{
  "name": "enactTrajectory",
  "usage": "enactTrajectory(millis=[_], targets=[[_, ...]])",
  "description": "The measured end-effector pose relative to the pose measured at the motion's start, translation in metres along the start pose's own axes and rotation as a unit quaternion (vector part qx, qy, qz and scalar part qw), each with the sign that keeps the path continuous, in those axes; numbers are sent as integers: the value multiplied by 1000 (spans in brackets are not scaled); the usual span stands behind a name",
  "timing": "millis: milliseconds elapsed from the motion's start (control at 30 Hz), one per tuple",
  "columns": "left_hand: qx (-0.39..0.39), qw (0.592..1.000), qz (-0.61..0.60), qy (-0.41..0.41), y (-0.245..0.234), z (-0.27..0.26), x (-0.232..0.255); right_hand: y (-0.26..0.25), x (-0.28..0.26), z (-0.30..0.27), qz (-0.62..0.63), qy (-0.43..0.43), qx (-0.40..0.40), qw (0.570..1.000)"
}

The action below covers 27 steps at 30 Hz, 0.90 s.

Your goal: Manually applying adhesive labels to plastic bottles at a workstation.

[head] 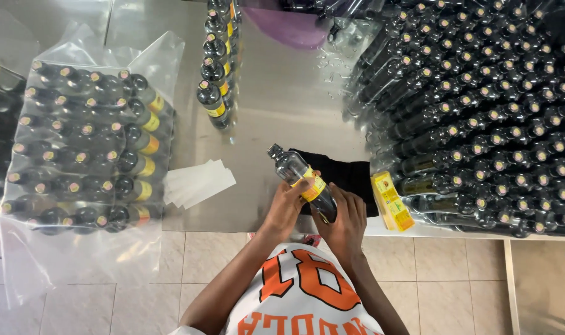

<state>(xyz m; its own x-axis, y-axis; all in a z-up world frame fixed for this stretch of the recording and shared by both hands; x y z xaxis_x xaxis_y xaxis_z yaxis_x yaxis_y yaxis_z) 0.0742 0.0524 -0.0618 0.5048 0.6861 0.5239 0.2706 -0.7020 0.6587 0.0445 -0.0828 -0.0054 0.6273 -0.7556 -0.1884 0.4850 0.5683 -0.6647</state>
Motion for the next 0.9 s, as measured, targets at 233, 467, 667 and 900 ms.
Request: enactTrajectory(millis=[233, 467, 667, 900], targets=[[-33, 993, 109, 32, -17, 9, -25, 21, -2, -2, 16, 9, 11, 1000], [39, 984, 159, 71, -87, 35, 8, 94, 15, -18, 288, 264, -219, 894], [254, 920, 237, 179, -152, 46, 87, 106, 24, -25, 209, 178, -342, 899], [423, 806, 297, 287, -274, 97, 135, 87, 65, -77, 164, 261, -399, 864]])
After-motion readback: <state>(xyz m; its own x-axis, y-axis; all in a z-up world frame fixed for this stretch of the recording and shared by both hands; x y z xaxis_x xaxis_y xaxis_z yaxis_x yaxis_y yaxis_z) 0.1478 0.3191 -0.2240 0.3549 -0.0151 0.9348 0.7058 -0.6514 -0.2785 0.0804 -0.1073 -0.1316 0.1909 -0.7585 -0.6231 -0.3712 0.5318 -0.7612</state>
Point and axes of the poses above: each hand's wrist, its own z-axis towards the middle knuckle, its own y-axis out of the palm, x = y × z, the point moved 8 cm from there along z, towards the middle knuckle, and after that the axes turned 11 degrees about -y, right-handed, at the moved point
